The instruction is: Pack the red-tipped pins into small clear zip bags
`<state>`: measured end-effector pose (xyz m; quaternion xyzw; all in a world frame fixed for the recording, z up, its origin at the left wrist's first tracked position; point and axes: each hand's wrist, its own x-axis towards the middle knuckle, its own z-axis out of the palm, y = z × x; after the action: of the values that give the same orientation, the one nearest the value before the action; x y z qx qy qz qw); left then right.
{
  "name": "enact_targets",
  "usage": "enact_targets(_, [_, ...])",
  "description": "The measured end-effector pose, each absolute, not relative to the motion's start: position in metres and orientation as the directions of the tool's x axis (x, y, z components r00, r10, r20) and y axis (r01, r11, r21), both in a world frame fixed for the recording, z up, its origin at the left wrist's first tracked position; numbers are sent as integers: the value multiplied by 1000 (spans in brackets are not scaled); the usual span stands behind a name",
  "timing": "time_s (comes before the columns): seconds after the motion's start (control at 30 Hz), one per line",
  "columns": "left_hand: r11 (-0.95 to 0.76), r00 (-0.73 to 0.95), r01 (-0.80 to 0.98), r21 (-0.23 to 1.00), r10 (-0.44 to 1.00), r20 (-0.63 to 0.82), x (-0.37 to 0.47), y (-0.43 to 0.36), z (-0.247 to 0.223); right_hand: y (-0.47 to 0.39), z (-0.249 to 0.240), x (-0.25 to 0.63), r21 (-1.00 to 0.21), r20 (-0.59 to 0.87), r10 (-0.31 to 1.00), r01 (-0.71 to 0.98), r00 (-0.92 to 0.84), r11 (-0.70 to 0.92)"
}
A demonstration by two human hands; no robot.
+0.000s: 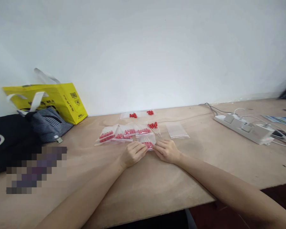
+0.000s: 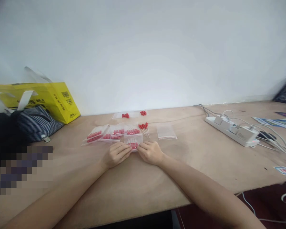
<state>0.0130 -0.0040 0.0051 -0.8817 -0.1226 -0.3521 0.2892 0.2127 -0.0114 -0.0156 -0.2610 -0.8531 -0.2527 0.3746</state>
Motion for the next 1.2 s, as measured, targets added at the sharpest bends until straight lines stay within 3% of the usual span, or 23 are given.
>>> enact_targets(0.47, [-766,756,395,-507,-43,653,12,-1,1,-10,-17,204,310,764,189,608,-617,730])
enact_targets(0.87, [-742,729,538,-399,172,662,-10,-3,4,-10,-19,213,121,705,382,631,-598,766])
enact_targets(0.97, [-790,739,509,-341,198,644,-16,-5,5,-10,-19,215,1,672,453,614,-585,790])
enact_targets(1.07, [-827,740,489,-276,225,634,-19,-6,6,-11,-15,220,-234,669,518,510,-533,828])
enact_targets(1.2, [-766,620,642,-42,486,616,-20,-3,6,-14,-6,233,-530,668,617,317,-415,787])
